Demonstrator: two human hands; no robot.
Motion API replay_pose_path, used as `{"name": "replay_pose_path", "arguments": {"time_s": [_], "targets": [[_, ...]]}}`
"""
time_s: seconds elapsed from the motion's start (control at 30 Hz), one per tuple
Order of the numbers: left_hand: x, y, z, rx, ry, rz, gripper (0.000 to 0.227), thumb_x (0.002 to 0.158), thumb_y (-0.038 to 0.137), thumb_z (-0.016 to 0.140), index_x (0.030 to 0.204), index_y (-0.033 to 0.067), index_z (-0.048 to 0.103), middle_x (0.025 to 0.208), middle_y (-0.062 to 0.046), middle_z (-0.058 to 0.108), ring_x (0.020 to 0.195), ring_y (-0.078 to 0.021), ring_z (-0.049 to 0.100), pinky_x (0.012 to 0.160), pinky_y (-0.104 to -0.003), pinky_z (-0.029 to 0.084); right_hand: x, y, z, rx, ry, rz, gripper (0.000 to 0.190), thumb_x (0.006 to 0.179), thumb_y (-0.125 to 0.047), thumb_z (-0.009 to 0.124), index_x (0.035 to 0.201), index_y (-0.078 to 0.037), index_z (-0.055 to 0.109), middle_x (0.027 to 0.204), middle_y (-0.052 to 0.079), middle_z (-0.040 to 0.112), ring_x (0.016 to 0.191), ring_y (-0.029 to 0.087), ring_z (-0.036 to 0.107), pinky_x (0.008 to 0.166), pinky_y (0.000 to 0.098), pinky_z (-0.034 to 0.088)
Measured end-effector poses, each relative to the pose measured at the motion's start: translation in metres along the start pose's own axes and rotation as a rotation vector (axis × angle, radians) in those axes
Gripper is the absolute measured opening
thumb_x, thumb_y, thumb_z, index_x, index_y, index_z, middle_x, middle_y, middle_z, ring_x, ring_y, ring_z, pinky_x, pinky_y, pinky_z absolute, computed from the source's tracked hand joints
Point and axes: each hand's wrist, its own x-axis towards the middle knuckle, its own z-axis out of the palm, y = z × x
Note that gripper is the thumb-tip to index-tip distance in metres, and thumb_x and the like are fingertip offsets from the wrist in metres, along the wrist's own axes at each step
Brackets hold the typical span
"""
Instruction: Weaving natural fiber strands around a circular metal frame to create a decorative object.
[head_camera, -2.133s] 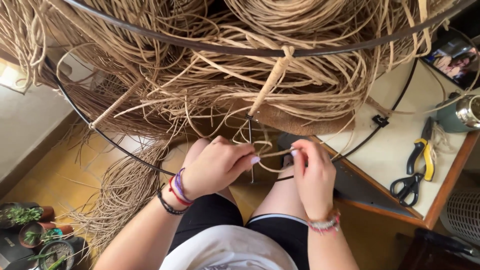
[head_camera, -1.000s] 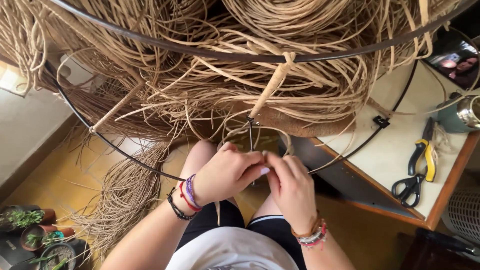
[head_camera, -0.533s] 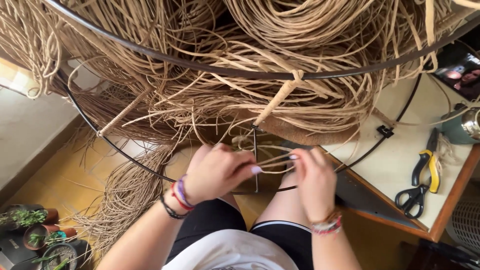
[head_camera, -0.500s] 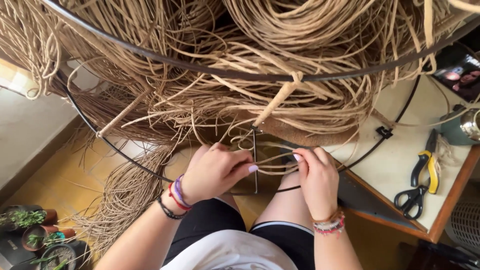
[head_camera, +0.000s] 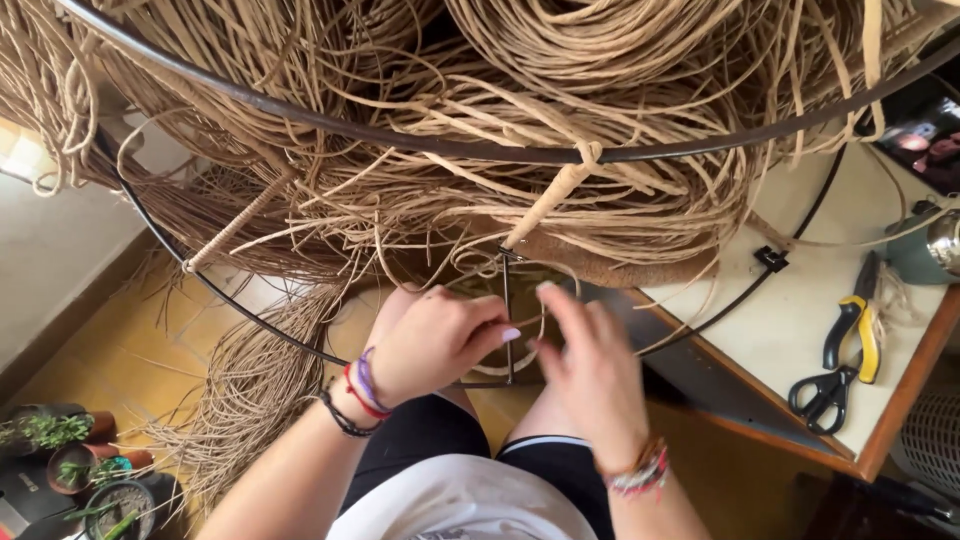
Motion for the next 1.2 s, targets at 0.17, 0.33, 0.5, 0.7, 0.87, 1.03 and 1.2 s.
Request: {"name": "replay_pose_path", "arguments": {"time_s": [0.17, 0.33, 0.5, 0.7, 0.87, 1.03, 1.2], "targets": [[-0.006, 0.007, -0.014, -0.042, -0.003, 0.032, 0.015, 0.096, 0.029, 0.062, 0.088, 0.0163, 0.066, 0.061, -0.005, 0.07, 0.065, -0.0306, 0.075, 0.063, -0.04, 0.059, 0.005, 0.051, 0.03, -0.14, 0.006, -0.033, 0.014, 0.097, -0.032, 0.062, 0.11, -0.033, 0.068, 0.086, -0.002, 0.058, 0.087, 0.027, 0.065, 0.076, 0.0407, 0.056], [-0.011, -0.004, -0.008, 0.014, 0.007, 0.006, 0.013, 0.095, 0.029, 0.063, 0.092, 0.0173, 0.067, 0.066, -0.005, 0.074, 0.07, -0.0309, 0.076, 0.065, -0.042, 0.059, 0.007, 0.052, 0.034, -0.215, 0.047, 0.059, 0.035, 0.095, -0.023, 0.066, 0.129, -0.021, 0.063, 0.094, 0.006, 0.064, 0.091, 0.035, 0.068, 0.077, 0.0466, 0.057], [-0.006, -0.006, 0.002, -0.101, -0.018, 0.039, 0.01, 0.095, 0.023, 0.063, 0.094, 0.0136, 0.068, 0.071, -0.007, 0.075, 0.072, -0.0329, 0.076, 0.07, -0.045, 0.06, -0.001, 0.024, 0.023, -0.076, -0.096, 0.009, 0.018, 0.093, -0.029, 0.062, 0.109, -0.036, 0.067, 0.087, -0.003, 0.063, 0.085, 0.029, 0.071, 0.072, 0.043, 0.058], [-0.01, -0.001, -0.01, 0.068, -0.041, -0.071, 0.021, 0.094, 0.041, 0.062, 0.105, 0.0237, 0.068, 0.064, -0.002, 0.073, 0.066, -0.027, 0.075, 0.065, -0.04, 0.056, 0.008, 0.051, 0.026, -0.144, -0.011, 0.108, 0.047, 0.093, -0.019, 0.063, 0.139, -0.028, 0.054, 0.094, 0.009, 0.073, 0.084, 0.038, 0.072, 0.074, 0.0553, 0.057], [-0.01, 0.004, -0.001, -0.491, -0.145, -0.073, 0.056, 0.1, 0.041, 0.051, 0.14, 0.0033, 0.044, 0.087, -0.018, 0.071, 0.078, -0.0379, 0.072, 0.072, -0.052, 0.056, 0.012, 0.034, 0.026, 0.152, -0.088, 0.059, 0.052, 0.088, -0.018, 0.066, 0.138, -0.029, 0.056, 0.098, 0.002, 0.073, 0.08, 0.029, 0.073, 0.069, 0.0456, 0.059], [-0.013, -0.01, 0.003, -0.671, -0.245, -0.04, 0.078, 0.101, 0.045, 0.042, 0.159, -0.0019, 0.02, 0.132, -0.031, 0.062, 0.091, -0.0336, 0.077, 0.077, -0.047, 0.061, 0.024, 0.066, 0.039, 0.003, -0.26, 0.068, 0.037, 0.096, -0.031, 0.055, 0.132, -0.034, 0.061, 0.099, 0.001, 0.073, 0.086, 0.032, 0.073, 0.075, 0.0521, 0.058], [-0.006, -0.016, 0.017, -0.818, -0.052, -0.037, 0.051, 0.101, 0.022, 0.051, 0.146, -0.0028, 0.048, 0.139, -0.029, 0.058, 0.105, -0.035, 0.073, 0.092, -0.051, 0.058, 0.034, 0.051, 0.025, -0.127, -0.327, 0.249, 0.047, 0.099, -0.016, 0.05, 0.146, -0.015, 0.051, 0.102, 0.01, 0.075, 0.093, 0.039, 0.075, 0.085, 0.0543, 0.058]]}}
